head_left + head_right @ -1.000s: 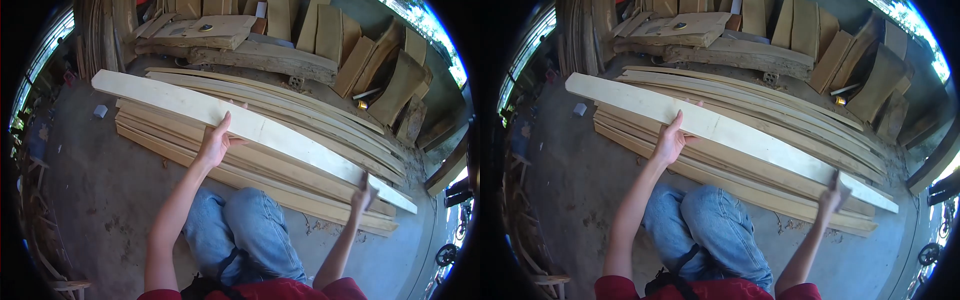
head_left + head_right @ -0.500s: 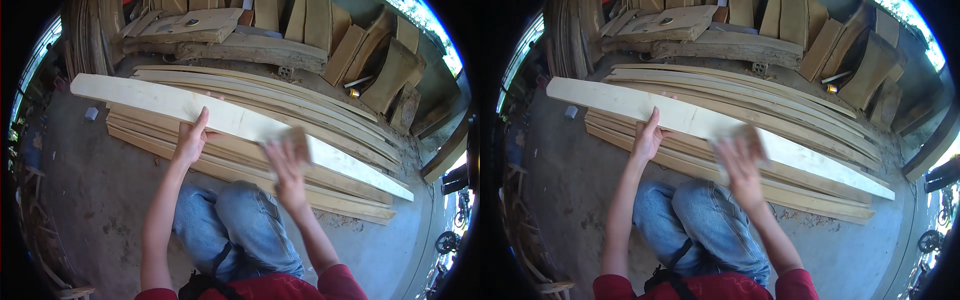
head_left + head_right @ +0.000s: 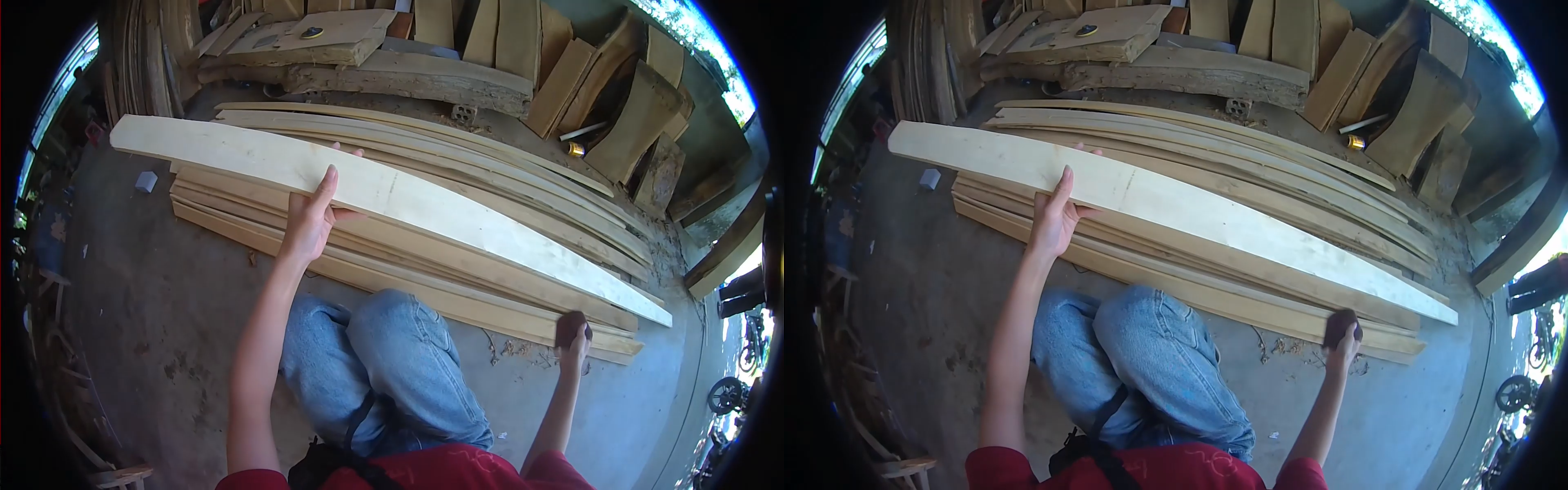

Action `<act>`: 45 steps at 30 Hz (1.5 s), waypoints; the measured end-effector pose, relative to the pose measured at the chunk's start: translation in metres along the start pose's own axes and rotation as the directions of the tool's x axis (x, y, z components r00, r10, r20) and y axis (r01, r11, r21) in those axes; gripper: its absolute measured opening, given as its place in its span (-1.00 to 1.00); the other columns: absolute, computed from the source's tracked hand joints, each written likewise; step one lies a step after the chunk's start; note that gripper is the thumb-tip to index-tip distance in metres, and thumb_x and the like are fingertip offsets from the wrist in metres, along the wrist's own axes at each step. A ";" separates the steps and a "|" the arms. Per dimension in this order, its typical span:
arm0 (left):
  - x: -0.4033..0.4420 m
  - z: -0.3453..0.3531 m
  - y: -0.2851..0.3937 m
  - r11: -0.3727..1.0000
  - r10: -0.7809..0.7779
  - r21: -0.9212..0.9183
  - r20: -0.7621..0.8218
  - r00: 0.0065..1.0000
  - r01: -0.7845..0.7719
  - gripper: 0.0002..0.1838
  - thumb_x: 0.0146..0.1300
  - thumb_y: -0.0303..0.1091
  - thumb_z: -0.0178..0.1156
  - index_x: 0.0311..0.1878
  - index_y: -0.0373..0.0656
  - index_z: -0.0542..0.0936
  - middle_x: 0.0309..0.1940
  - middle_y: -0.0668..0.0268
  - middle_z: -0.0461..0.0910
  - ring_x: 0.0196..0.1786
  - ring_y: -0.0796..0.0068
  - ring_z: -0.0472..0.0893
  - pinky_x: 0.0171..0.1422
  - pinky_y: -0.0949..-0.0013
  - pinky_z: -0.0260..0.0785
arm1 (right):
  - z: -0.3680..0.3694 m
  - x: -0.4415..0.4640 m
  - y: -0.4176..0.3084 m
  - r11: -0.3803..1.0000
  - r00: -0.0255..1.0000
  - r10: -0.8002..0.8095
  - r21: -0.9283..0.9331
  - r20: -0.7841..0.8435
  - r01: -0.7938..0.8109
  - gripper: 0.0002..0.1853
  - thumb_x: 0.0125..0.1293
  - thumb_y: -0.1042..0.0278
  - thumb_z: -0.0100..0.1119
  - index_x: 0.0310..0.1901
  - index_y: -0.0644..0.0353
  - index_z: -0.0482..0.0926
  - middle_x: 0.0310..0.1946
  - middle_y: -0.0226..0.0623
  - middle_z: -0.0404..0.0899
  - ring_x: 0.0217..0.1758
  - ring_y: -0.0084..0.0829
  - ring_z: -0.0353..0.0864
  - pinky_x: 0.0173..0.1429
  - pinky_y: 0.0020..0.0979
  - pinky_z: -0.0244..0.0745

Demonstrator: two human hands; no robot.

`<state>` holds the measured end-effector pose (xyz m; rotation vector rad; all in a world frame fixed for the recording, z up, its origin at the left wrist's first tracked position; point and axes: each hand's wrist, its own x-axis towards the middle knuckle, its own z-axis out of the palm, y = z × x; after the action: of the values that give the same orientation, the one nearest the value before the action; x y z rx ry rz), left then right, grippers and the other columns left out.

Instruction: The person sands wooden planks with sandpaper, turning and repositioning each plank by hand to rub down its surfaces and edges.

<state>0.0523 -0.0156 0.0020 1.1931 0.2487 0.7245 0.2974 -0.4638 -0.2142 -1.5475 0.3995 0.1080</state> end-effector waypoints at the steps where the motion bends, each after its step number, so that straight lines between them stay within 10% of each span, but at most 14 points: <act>1: 0.000 0.000 0.001 1.000 0.000 0.001 0.001 1.000 0.000 -0.49 0.27 -0.21 -0.08 0.25 -0.13 0.10 0.12 0.11 0.31 0.07 0.31 0.44 -0.15 0.27 0.54 | 0.016 -0.005 -0.008 0.948 0.988 0.072 0.298 0.137 -0.110 -0.58 0.30 0.08 -0.14 0.00 0.28 0.37 -0.08 -0.16 0.44 -0.02 -0.26 0.44 0.07 -0.32 0.34; 6: -0.007 -0.004 0.008 1.000 0.014 0.018 0.011 1.000 -0.014 -0.48 0.27 -0.21 -0.10 0.25 -0.16 0.09 0.13 0.11 0.30 0.07 0.31 0.44 -0.15 0.30 0.54 | 0.074 -0.022 -0.054 0.618 0.942 0.076 0.725 0.328 -0.303 -0.60 0.28 0.05 -0.09 -0.06 0.24 0.41 -0.15 -0.20 0.47 -0.05 -0.31 0.46 0.04 -0.31 0.39; 8: -0.011 -0.007 0.013 0.998 0.031 0.046 -0.003 1.000 -0.031 -0.46 0.28 -0.21 -0.11 0.26 -0.19 0.04 0.13 0.11 0.30 0.07 0.32 0.43 -0.17 0.34 0.55 | 0.077 -0.008 -0.064 0.567 0.572 -0.271 0.609 0.774 -0.555 -0.64 0.26 0.14 -0.04 -0.05 0.26 0.39 -0.14 -0.22 0.48 -0.05 -0.33 0.47 0.04 -0.32 0.41; 9: -0.013 -0.011 0.017 0.998 0.035 0.049 -0.002 0.999 -0.035 -0.46 0.28 -0.21 -0.11 0.26 -0.19 0.04 0.13 0.11 0.30 0.07 0.32 0.43 -0.17 0.34 0.55 | 0.092 -0.004 -0.059 0.717 0.972 0.069 0.667 0.225 -0.205 -0.65 0.23 0.20 0.02 -0.05 0.26 0.39 -0.13 -0.23 0.48 -0.07 -0.36 0.49 0.02 -0.34 0.44; 15: -0.018 -0.019 0.016 0.936 0.329 -0.120 -0.035 0.944 -0.331 -0.37 0.25 -0.13 -0.07 0.29 -0.17 -0.01 0.21 0.08 0.19 0.20 0.33 0.31 0.19 0.25 0.28 | 0.127 -0.073 -0.087 0.680 0.957 -0.011 0.704 0.290 -0.205 -0.74 0.23 0.29 0.02 -0.11 0.26 0.41 -0.21 -0.23 0.53 -0.20 -0.43 0.55 -0.18 -0.46 0.54; 23: -0.019 0.003 -0.005 1.000 0.001 0.030 0.222 0.975 -0.008 -0.13 0.08 -0.17 0.18 0.33 -0.09 -0.14 0.16 0.10 0.21 0.18 0.33 0.27 0.16 0.21 0.26 | 0.206 -0.206 -0.110 0.779 0.951 -0.073 0.613 0.300 -0.134 -0.60 0.28 0.07 -0.06 -0.19 0.33 0.43 -0.57 -0.44 0.45 -0.68 -0.66 0.32 -0.63 -0.64 0.21; 30: -0.026 -0.005 0.008 0.989 -0.140 -0.046 0.053 0.989 0.142 -0.41 0.07 -0.60 -0.01 0.21 -0.10 0.13 0.10 0.06 0.33 0.21 0.32 0.27 0.26 0.34 0.15 | 0.186 -0.163 -0.057 0.755 0.966 0.098 0.614 0.241 -0.230 -0.51 0.35 -0.01 -0.35 0.06 0.25 0.23 0.00 -0.19 0.36 0.04 -0.31 0.37 0.17 -0.30 0.30; 32: -0.029 -0.007 0.008 0.989 -0.150 -0.008 0.063 0.987 0.150 -0.41 0.06 -0.61 -0.01 0.21 -0.11 0.14 0.11 0.07 0.31 0.22 0.32 0.25 0.27 0.35 0.12 | 0.155 -0.147 -0.083 0.834 0.982 0.058 0.550 -0.182 0.052 -0.55 0.37 0.06 -0.37 0.05 0.27 0.25 0.08 -0.15 0.29 0.12 -0.32 0.30 0.25 -0.34 0.17; 34: -0.028 -0.009 0.005 0.994 -0.108 0.011 0.101 0.989 0.108 -0.39 0.03 -0.64 -0.02 0.21 -0.13 0.13 0.11 0.06 0.31 0.22 0.31 0.25 0.28 0.36 0.11 | 0.154 -0.174 -0.117 0.803 0.842 -0.403 0.302 -0.359 0.513 -0.48 0.37 0.07 -0.39 0.17 0.35 0.11 0.18 -0.07 0.16 0.27 -0.30 0.13 0.35 -0.33 -0.02; 35: -0.027 -0.010 0.004 0.995 -0.098 0.010 0.109 0.989 0.097 -0.38 0.02 -0.64 -0.02 0.21 -0.14 0.12 0.11 0.05 0.31 0.22 0.31 0.25 0.27 0.36 0.11 | 0.159 -0.185 -0.124 0.831 0.890 -0.370 0.334 -0.265 0.445 -0.48 0.39 0.12 -0.42 0.24 0.34 0.01 0.26 -0.06 0.03 0.34 -0.31 0.00 0.38 -0.33 -0.13; 37: -0.022 -0.007 0.007 0.993 -0.114 0.003 0.099 0.989 0.114 -0.38 0.01 -0.65 -0.02 0.20 -0.14 0.13 0.10 0.06 0.32 0.20 0.30 0.27 0.26 0.36 0.12 | 0.190 -0.203 -0.140 0.625 0.606 -0.778 0.289 0.163 0.725 -0.57 0.38 0.34 -0.41 0.22 0.33 0.08 0.26 -0.12 0.07 0.32 -0.30 0.04 0.38 -0.32 -0.17; 38: -0.021 -0.008 0.007 0.994 -0.108 -0.003 0.085 0.991 0.109 -0.39 0.02 -0.64 -0.02 0.20 -0.14 0.13 0.09 0.07 0.32 0.19 0.31 0.28 0.26 0.36 0.13 | 0.203 -0.215 -0.146 0.488 0.423 -0.788 0.036 0.448 0.872 -0.56 0.28 0.53 -0.31 0.22 0.29 0.12 0.24 -0.11 0.12 0.32 -0.26 0.07 0.38 -0.29 -0.19; 41: -0.022 -0.014 0.003 0.996 -0.093 -0.001 0.034 0.995 0.093 -0.41 0.03 -0.62 -0.01 0.19 -0.13 0.14 0.08 0.10 0.33 0.17 0.33 0.29 0.24 0.34 0.14 | 0.269 -0.272 -0.150 0.233 -0.057 -0.616 0.251 0.785 0.939 -0.30 -0.11 0.75 -0.14 0.21 0.26 0.14 0.22 -0.06 0.14 0.30 -0.05 0.06 0.35 -0.07 -0.12; 45: -0.022 -0.013 0.006 0.995 -0.096 -0.013 0.004 0.995 0.096 -0.46 0.02 -0.58 0.02 0.12 -0.12 0.17 0.08 0.12 0.34 0.16 0.37 0.31 0.23 0.35 0.14 | 0.275 -0.281 -0.140 0.241 -0.114 -0.557 0.291 0.823 0.926 -0.29 -0.15 0.75 -0.14 0.20 0.32 0.12 0.23 -0.09 0.13 0.31 -0.07 0.05 0.36 -0.06 -0.13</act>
<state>0.0269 -0.0184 -0.0014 1.1622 0.2961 0.6390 0.1303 -0.1472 0.0003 -1.6585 -1.5676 -0.0418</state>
